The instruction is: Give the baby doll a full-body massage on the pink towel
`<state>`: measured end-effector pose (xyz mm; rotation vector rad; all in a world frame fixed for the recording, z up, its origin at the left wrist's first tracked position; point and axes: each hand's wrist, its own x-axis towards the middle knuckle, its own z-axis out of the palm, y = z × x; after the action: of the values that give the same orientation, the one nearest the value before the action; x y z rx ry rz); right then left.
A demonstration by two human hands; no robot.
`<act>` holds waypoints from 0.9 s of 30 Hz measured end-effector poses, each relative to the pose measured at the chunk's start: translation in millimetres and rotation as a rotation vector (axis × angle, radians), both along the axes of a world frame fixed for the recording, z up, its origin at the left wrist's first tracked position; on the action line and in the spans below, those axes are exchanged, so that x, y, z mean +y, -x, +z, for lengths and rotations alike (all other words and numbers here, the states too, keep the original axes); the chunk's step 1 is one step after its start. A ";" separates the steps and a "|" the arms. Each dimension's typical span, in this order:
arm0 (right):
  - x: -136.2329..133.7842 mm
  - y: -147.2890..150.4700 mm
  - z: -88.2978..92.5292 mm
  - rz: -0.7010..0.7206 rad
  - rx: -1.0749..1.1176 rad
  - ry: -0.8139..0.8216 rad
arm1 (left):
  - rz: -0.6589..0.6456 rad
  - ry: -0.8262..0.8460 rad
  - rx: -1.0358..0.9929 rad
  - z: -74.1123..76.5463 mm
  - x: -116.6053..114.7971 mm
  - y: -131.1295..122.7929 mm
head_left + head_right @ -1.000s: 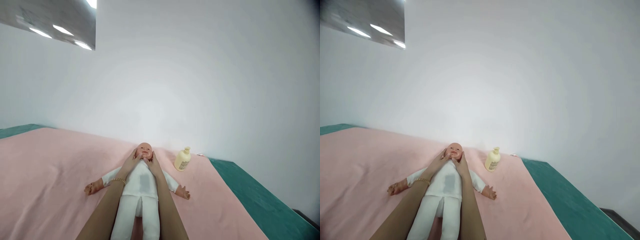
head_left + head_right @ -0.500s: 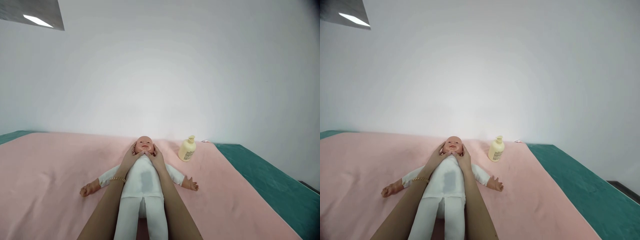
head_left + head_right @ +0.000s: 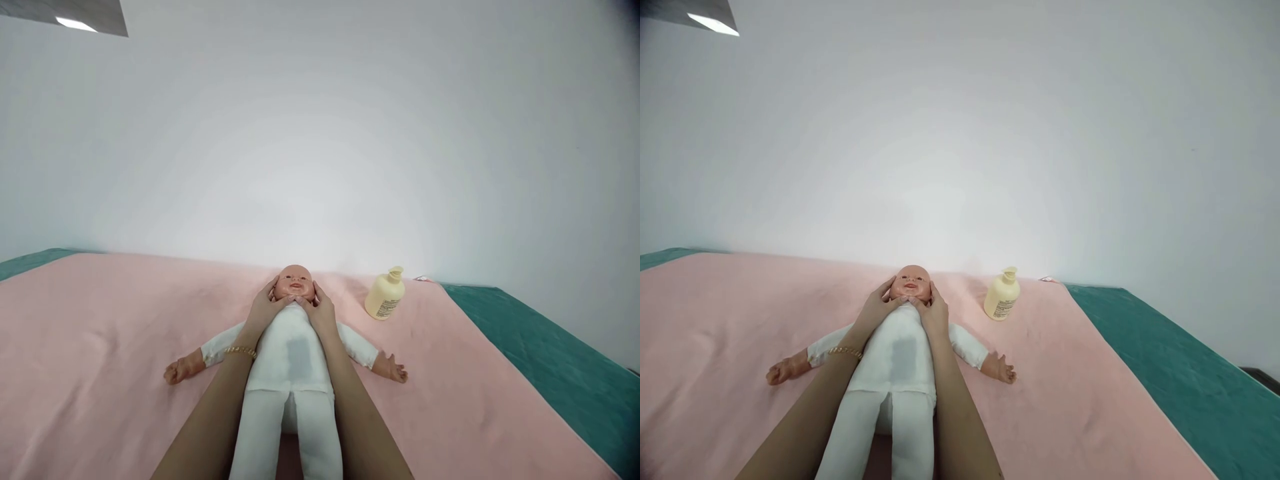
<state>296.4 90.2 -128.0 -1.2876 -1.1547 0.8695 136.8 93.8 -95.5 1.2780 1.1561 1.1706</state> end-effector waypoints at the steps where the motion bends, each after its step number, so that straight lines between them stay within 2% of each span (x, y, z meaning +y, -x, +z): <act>1: -0.7 -0.3 0.9 0.000 -0.015 -0.002 | 0.000 0.002 0.007 -0.7 0.6 0.0; 14: -7.9 -5.9 10.9 0.070 -0.040 -0.070 | -0.091 -0.076 0.093 -7.5 6.8 8.7; 27: -14.3 -14.6 20.7 0.183 -0.039 -0.044 | -0.183 -0.100 0.171 -11.7 10.8 18.1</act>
<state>311.0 75.9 -107.3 -1.1808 -1.3308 0.9498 118.7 104.6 -107.2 1.5505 1.0878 1.0098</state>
